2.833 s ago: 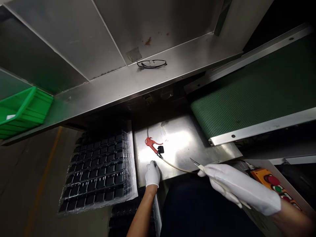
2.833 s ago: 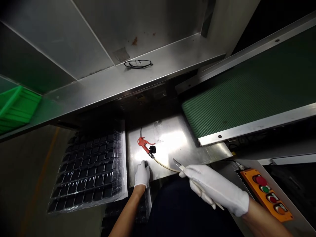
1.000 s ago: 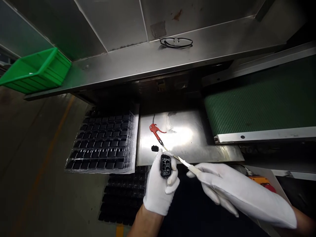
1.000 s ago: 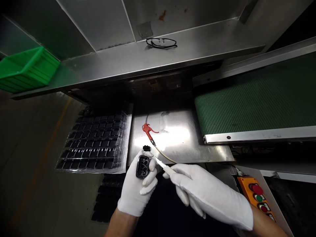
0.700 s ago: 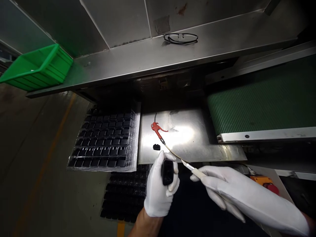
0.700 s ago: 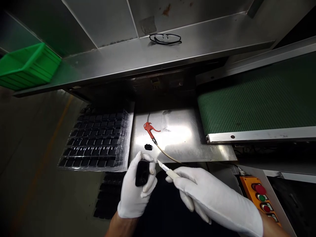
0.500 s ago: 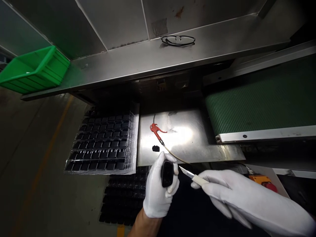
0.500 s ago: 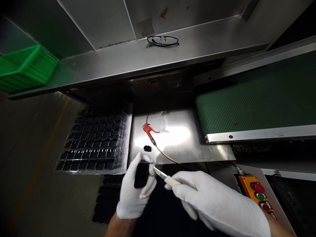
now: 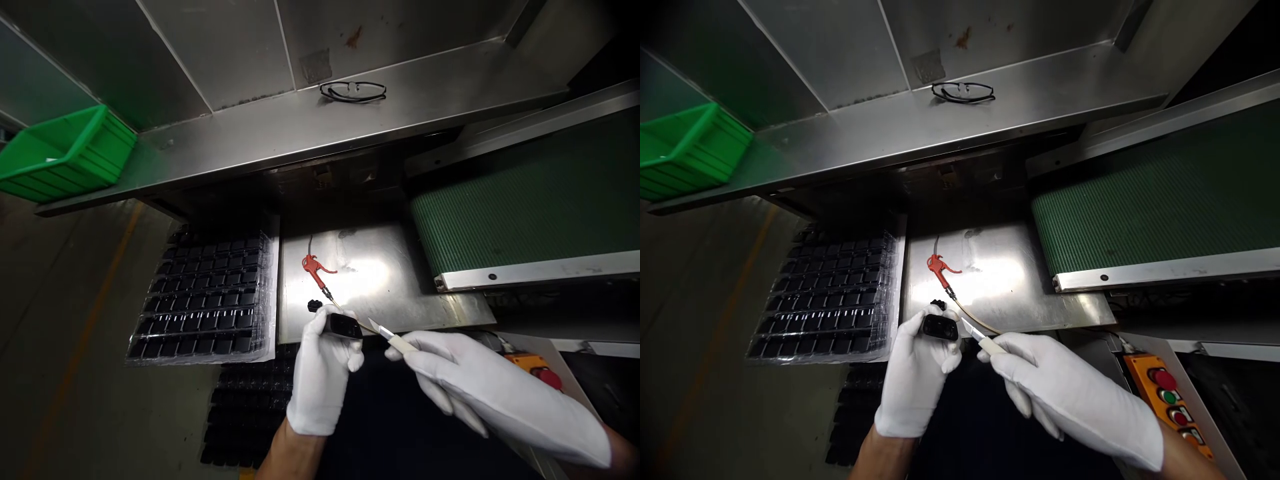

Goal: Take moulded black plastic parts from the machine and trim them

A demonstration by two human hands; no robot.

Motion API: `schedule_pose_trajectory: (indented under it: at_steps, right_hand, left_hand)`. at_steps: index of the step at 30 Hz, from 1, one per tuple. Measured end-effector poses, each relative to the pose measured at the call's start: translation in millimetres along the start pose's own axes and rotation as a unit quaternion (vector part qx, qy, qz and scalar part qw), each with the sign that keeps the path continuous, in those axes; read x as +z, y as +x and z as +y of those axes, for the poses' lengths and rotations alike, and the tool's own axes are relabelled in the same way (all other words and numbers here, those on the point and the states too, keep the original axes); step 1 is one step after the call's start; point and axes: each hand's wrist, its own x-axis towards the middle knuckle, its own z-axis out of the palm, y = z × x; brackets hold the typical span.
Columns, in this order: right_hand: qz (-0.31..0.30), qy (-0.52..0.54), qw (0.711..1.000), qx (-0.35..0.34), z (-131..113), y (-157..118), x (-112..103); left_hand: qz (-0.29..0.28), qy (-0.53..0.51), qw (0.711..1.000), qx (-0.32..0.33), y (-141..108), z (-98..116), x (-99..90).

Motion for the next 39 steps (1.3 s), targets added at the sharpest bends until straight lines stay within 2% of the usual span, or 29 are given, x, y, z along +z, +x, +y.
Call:
schedule_pose_trajectory:
  at_steps: [5, 15, 20, 25, 34, 36, 39]
  right_hand:
    - [-0.005, 0.019, 1.000, 0.009, -5.9, -1.3, -1.4]
    - [-0.023, 0.048, 0.999, 0.010, -7.6, -3.6, 1.2]
    - [-0.018, 0.052, 0.998, 0.002, -9.0, -6.8, 2.4]
    - [-0.018, 0.054, 0.998, -0.001, -3.8, -6.9, 3.9]
    - [-0.078, 0.067, 0.994, 0.027, 9.9, 2.5, 0.7]
    - [-0.056, 0.052, 0.997, 0.018, 7.2, -0.9, 3.7]
    - [-0.005, 0.028, 1.000, 0.005, -0.6, -13.3, 9.9]
  left_hand:
    - [-0.029, -0.057, 0.997, -0.032, -9.2, 5.3, 3.3]
    - [0.020, -0.158, 0.978, -0.138, -26.1, 17.3, 17.6]
    - [-0.018, -0.220, 0.957, -0.186, -28.1, 21.3, 20.2]
    - [-0.034, -0.237, 0.953, -0.186, -29.4, 19.5, 16.5]
    - [-0.054, -0.225, 0.957, -0.173, -33.3, 19.6, 14.7]
    - [-0.060, -0.211, 0.962, -0.161, -33.7, 20.7, 14.5]
    - [-0.029, -0.189, 0.971, -0.146, -33.9, 21.1, 11.2]
